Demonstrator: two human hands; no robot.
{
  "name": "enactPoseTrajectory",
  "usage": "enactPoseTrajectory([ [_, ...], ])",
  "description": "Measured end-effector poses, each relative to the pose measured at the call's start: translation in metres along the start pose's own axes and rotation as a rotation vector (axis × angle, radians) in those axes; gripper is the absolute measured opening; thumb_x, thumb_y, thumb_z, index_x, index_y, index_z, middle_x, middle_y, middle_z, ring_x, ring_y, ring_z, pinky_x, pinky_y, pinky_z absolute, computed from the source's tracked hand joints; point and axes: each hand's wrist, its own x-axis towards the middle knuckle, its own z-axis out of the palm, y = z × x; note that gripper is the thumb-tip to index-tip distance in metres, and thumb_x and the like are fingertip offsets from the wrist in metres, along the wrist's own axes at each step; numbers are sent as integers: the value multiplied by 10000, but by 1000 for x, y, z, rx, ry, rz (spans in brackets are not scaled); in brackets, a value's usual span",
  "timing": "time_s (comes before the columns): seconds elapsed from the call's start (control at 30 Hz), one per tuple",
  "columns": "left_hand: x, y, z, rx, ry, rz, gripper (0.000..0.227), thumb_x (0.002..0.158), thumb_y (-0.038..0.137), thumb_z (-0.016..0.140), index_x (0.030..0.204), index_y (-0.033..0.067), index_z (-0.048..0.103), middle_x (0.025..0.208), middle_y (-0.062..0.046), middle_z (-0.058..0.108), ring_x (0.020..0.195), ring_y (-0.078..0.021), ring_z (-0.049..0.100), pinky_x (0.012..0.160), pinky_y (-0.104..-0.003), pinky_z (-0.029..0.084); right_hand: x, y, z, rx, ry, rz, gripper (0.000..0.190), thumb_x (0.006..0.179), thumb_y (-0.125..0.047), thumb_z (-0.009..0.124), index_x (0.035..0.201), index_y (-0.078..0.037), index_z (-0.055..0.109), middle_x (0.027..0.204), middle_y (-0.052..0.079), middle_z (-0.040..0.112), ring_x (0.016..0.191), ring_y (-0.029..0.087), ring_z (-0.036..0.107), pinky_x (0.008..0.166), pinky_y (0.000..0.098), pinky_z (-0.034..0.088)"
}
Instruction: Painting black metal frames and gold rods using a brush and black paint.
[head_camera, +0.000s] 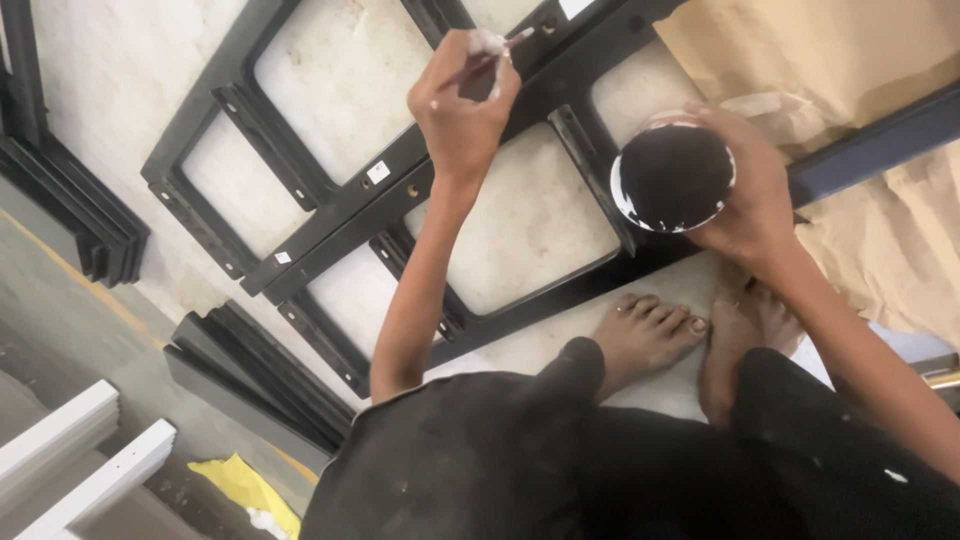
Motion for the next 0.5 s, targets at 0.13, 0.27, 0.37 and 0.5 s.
enactPoseTrajectory([
  [0.13,-4,-2,6,-1,111,30,435,1049,278,476,1479,216,489,1494,-121,581,1353,-351,579,1168,-549,407,2,-3,-1,2,1,-25,856,793,-148,938,1495,-75,453,1421,161,642,1304,349,644,1134,431,510],
  [0.27,-3,-1,2,-8,125,37,425,1053,280,484,1469,191,493,1468,-132,599,1334,-360,594,1156,-564,412,3,-4,-2,36,-4,4,870,780,-153,935,1499,-81,451,1418,170,635,1310,354,645,1134,438,519],
  [0.37,-2,-1,-1,2,139,38,445,1014,257,485,1456,211,498,1443,-128,616,1299,-356,610,1116,-557,430,3,-2,-2,19,-3,-29,891,762,-150,931,1502,-83,439,1418,166,638,1332,365,635,1154,452,506],
  [0.5,-5,-1,4,17,167,45,438,1030,253,498,1464,191,495,1459,-137,613,1304,-359,621,1129,-553,445,3,0,-2,15,-1,-45,879,791,-131,929,1517,-100,434,1423,149,649,1306,349,638,1126,424,503],
])
